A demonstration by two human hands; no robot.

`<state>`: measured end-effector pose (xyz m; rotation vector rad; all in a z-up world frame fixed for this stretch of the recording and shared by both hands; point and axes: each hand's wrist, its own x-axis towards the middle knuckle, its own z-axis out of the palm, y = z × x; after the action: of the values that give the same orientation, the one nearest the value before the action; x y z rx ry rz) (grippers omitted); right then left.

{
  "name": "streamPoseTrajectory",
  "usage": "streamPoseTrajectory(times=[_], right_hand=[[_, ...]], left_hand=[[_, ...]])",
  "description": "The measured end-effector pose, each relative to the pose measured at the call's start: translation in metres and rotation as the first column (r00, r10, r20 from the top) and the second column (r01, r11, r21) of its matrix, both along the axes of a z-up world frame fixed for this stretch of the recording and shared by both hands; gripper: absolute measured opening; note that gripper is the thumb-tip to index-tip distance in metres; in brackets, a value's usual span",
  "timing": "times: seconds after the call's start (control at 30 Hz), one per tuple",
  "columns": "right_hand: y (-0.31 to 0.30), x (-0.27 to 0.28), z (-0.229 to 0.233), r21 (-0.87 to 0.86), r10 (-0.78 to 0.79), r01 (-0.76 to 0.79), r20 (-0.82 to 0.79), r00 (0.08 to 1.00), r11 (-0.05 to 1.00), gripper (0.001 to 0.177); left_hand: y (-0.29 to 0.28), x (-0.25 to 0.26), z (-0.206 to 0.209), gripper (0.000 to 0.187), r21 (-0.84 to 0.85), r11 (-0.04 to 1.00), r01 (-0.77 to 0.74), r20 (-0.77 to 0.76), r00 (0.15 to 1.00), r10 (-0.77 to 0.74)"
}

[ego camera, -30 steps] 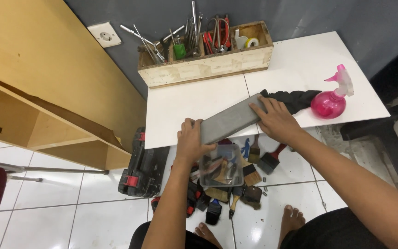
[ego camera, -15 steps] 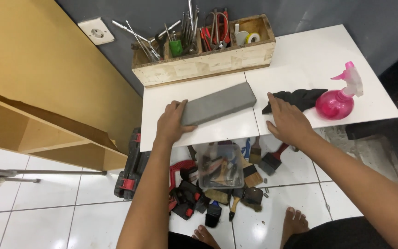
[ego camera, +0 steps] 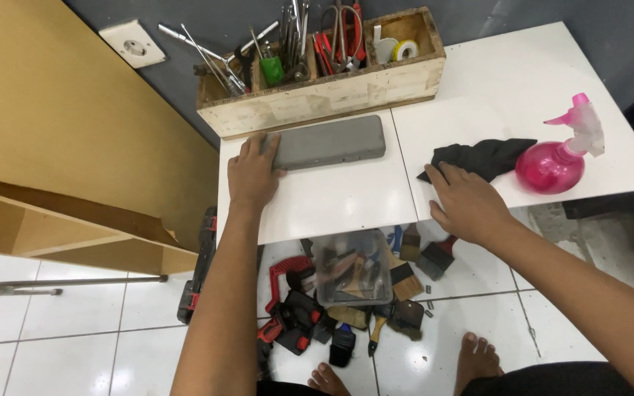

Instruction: The person organizes tools by wiping metal bits with a cloth and placing them into a gray case. They then open a black toolbox, spray a bit with a pink bottle, wipe it, and place it into the toolbox.

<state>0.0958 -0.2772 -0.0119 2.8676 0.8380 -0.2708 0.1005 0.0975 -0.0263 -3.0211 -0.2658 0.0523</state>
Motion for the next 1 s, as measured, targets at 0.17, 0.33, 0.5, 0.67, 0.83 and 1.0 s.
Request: streamPoseTrajectory(times=[0.17, 0.33, 0.5, 0.67, 0.83, 1.0], right_hand=[[-0.003, 0.003, -0.012, -0.038, 0.022, -0.022, 0.02, 1.0, 0.999, 0.058], [-0.001, -0.001, -0.01, -0.052, 0.041, -0.039, 0.026, 0.999, 0.998, 0.056], [-0.021, 0.022, -0.084, 0.065, 0.067, -0.077, 0.148, 0.987, 0.995, 0.063], [-0.024, 0.024, -0.085, 0.017, 0.07, -0.073, 0.119, 0.99, 0.997, 0.066], [-0.03, 0.026, -0.101, 0.024, 0.115, -0.127, 0.273, 0.955, 0.992, 0.065], [-0.027, 0.025, -0.099, 0.003, 0.086, -0.089, 0.2, 0.976, 0.996, 0.067]], left_hand=[[0.013, 0.007, -0.036, 0.066, 0.023, 0.993, -0.119, 0.071, 0.991, 0.118], [-0.056, -0.017, 0.016, 0.06, -0.127, 0.984, 0.129, 0.129, 0.985, -0.112], [-0.06, 0.002, -0.039, 0.054, -0.055, 0.972, 0.229, 0.162, 0.963, -0.217], [-0.042, 0.004, -0.035, 0.057, -0.133, 0.978, 0.161, 0.102, 0.984, -0.148], [-0.016, 0.005, -0.039, 0.057, -0.169, 0.972, 0.166, 0.157, 0.978, -0.14], [-0.018, 0.002, -0.031, 0.059, -0.227, 0.964, 0.142, 0.075, 0.989, -0.128]])
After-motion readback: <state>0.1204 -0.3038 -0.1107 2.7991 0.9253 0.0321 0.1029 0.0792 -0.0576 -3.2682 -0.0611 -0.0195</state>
